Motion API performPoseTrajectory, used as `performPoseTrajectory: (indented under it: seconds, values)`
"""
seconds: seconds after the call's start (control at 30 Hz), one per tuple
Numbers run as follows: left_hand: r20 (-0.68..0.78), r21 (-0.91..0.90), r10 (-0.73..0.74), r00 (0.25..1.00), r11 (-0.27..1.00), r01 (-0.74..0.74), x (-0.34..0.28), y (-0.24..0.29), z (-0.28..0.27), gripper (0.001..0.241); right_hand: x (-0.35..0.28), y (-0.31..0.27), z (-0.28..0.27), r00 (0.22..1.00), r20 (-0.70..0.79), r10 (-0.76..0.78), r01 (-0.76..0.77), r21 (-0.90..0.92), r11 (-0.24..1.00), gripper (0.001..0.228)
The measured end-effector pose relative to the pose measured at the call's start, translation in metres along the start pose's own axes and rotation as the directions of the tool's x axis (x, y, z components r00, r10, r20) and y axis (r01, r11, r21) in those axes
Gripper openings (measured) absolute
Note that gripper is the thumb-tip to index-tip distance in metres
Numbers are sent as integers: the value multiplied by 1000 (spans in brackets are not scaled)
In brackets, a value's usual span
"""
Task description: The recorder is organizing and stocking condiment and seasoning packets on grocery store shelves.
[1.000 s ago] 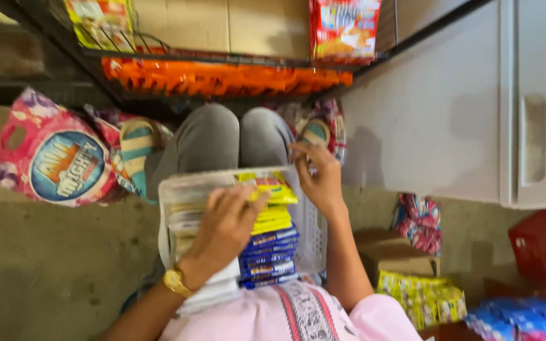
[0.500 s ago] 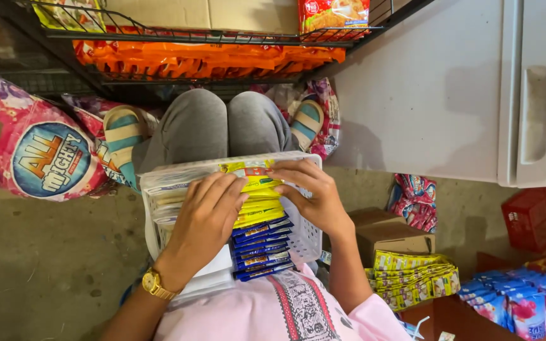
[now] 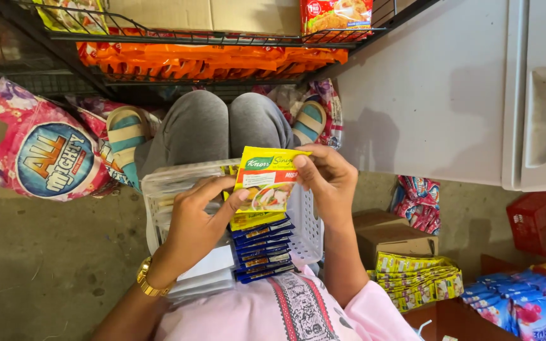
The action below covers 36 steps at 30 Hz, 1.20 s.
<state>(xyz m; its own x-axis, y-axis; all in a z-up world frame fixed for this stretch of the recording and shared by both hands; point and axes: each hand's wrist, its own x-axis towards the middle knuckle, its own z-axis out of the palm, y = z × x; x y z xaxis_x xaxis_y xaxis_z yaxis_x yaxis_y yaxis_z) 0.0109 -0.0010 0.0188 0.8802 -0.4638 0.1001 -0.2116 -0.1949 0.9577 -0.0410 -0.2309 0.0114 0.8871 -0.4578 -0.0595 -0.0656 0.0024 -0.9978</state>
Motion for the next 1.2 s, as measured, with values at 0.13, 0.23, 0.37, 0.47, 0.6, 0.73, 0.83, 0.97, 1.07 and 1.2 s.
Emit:
performPoseTrajectory:
  seconds: [0.13, 0.23, 0.37, 0.47, 0.6, 0.73, 0.83, 0.97, 1.07, 1.2]
  values:
    - [-26, -58, -83, 996, 995, 81, -4, -3, 1, 21, 1, 19, -7, 990, 99, 104, -119, 158, 980, 18]
    - [-92, -76, -90, 992, 994, 83, -6, -3, 4, 21, -5, 31, -18, 958, 230, 172, -153, -97, 984, 15]
    - [-150, -54, -45, 988, 998, 38, -6, -9, 10, 20, -5, 21, -13, 906, 390, 166, -161, -45, 986, 22]
    - [-155, -49, -18, 988, 999, 10, -8, -13, 14, 21, -5, 21, -9, 922, 339, 187, -197, -6, 980, 20]
    - [-116, -48, 0, 993, 999, -6, -7, -11, 12, 24, -8, 43, -17, 970, 211, 122, -107, -85, 991, 18]
    - [-92, -1, 66, 994, 998, -66, -10, -18, 14, 26, -5, 47, -15, 983, 182, 31, -19, -67, 998, 16]
    - [-72, -5, -8, 997, 1000, 8, -9, -19, 15, 27, -3, 38, -8, 978, 198, 71, -65, -37, 997, 15]
    - [-65, -24, -100, 993, 995, 99, -9, -20, 15, 27, 0, 29, -3, 957, 243, 160, -162, -11, 987, 18]
    - [-95, 10, -25, 995, 1000, 26, -8, -25, 15, 26, 1, 34, -3, 958, 234, 164, -164, -16, 986, 17]
    - [-121, 80, 96, 988, 993, -87, -8, -37, 23, 23, 2, 45, -4, 972, 208, 112, -104, -50, 993, 14]
